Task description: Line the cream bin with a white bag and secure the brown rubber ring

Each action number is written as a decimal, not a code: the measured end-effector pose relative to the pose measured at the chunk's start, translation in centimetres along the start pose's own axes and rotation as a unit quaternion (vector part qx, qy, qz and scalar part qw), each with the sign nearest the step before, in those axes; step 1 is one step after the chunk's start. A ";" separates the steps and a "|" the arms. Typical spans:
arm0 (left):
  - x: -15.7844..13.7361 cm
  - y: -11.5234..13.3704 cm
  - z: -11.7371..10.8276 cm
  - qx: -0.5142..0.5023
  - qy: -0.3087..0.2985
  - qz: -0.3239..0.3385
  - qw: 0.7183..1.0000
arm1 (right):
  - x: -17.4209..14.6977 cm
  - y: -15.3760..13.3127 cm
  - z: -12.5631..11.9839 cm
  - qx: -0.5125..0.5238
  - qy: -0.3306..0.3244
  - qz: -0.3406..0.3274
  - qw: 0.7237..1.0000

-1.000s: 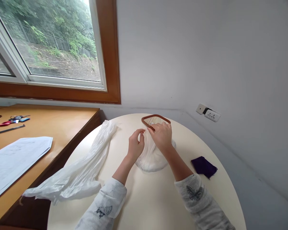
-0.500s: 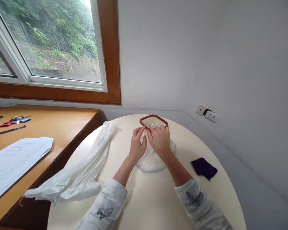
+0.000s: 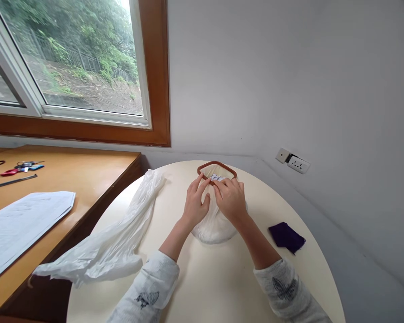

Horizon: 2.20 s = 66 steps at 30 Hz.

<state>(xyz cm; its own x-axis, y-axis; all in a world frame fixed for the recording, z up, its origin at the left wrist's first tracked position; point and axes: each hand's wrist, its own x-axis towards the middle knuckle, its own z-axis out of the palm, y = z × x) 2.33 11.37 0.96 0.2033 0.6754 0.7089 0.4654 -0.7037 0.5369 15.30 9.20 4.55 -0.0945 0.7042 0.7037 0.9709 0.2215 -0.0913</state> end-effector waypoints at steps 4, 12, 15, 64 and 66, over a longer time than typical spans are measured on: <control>0.0 -0.1 0.0 0.010 -0.023 0.002 1.000 | 0.3 0.0 0.1 -0.004 -0.017 -0.014 1.000; 0.2 -0.1 -0.2 0.008 -0.050 -0.010 0.999 | 1.3 0.1 -0.7 0.078 -0.063 -0.003 0.995; 0.2 0.1 -0.4 0.004 -0.059 -0.010 0.998 | 2.4 1.4 -0.8 0.120 -0.052 0.036 0.991; 8.5 -2.2 1.6 0.151 -0.189 -0.019 0.970 | 6.2 5.8 2.4 -0.001 -0.239 0.109 0.965; 8.3 -2.5 1.6 0.147 -0.194 -0.010 0.970 | 5.8 6.0 2.6 0.031 -0.231 0.121 0.965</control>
<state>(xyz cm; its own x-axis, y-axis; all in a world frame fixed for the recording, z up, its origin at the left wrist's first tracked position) 4.23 19.09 4.78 0.4736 0.7612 0.4431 0.6870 -0.6340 0.3549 20.02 16.38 6.22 0.0307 0.9624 0.2698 0.9631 0.0437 -0.2654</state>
